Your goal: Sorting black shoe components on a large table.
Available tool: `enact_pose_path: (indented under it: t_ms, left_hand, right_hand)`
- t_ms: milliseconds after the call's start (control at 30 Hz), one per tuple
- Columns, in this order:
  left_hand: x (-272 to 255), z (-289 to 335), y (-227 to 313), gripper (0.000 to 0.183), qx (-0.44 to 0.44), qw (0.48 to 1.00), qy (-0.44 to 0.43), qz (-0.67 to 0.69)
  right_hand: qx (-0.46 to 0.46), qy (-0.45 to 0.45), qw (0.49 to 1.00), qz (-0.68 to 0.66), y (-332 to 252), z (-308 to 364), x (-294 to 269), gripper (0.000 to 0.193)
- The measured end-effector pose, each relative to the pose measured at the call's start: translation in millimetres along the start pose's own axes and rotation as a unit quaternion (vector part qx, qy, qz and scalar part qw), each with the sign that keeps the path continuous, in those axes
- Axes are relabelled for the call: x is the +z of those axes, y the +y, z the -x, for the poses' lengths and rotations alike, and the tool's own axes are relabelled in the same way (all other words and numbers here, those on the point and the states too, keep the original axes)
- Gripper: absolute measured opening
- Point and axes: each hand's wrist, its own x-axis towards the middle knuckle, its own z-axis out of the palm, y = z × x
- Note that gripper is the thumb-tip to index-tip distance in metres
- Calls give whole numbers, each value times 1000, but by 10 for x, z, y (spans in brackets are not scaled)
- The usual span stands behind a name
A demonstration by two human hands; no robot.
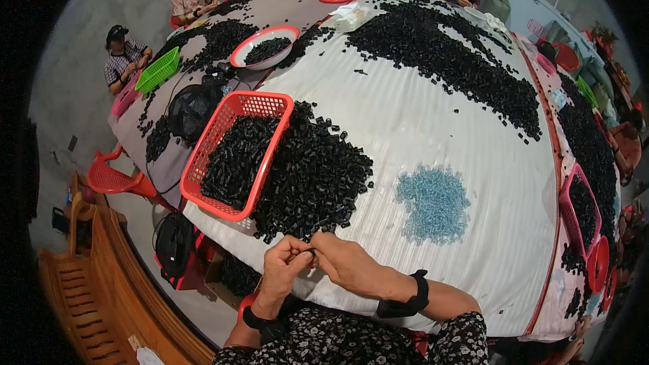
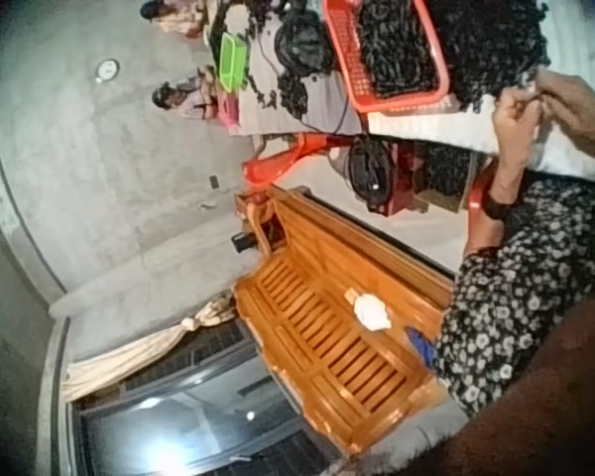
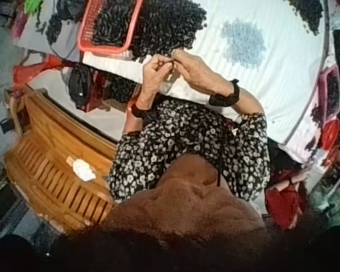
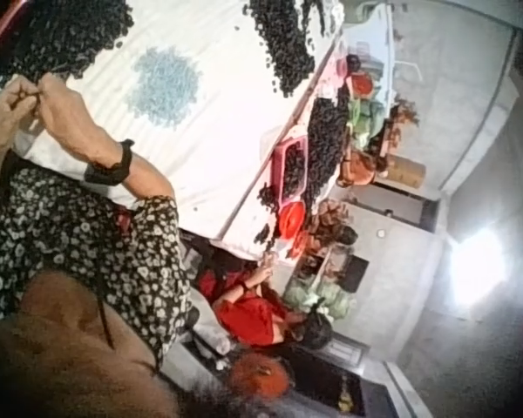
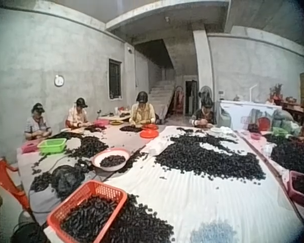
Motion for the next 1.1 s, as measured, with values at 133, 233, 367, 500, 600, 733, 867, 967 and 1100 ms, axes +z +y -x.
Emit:
enact_pose_path:
  t_ms: [133,233,367,500,600,733,867,967,1100]
  left_hand:
    - [32,-13,-82,10,13,998,41,-45]
    - [27,-19,-98,9,25,995,45,-83]
    - [-7,-46,-89,7,-15,1000,11,20]
    - [-14,-37,-126,7,-13,998,1,58]
    - [6,-32,-190,7,-11,1000,15,19]
    - [100,-43,-137,9,-11,998,29,51]
    - [105,-78,-263,10,-15,996,33,83]
    - [131,-69,-288,12,-20,994,61,88]
    - [159,-46,-288,13,-38,992,86,81]
  right_hand:
    - [-110,26,984,137,139,-5,66,21]
    - [-113,11,980,163,175,-9,55,23]
    - [-141,-9,976,164,209,-23,24,24]
    - [-172,-31,967,186,182,-18,-10,24]
    - [-180,-30,946,268,166,5,-8,20]
    - [-181,-5,935,303,160,34,15,27]
    - [-167,22,937,308,158,28,92,32]
    - [-145,34,912,383,180,52,158,31]
    - [-134,42,899,414,206,56,212,33]
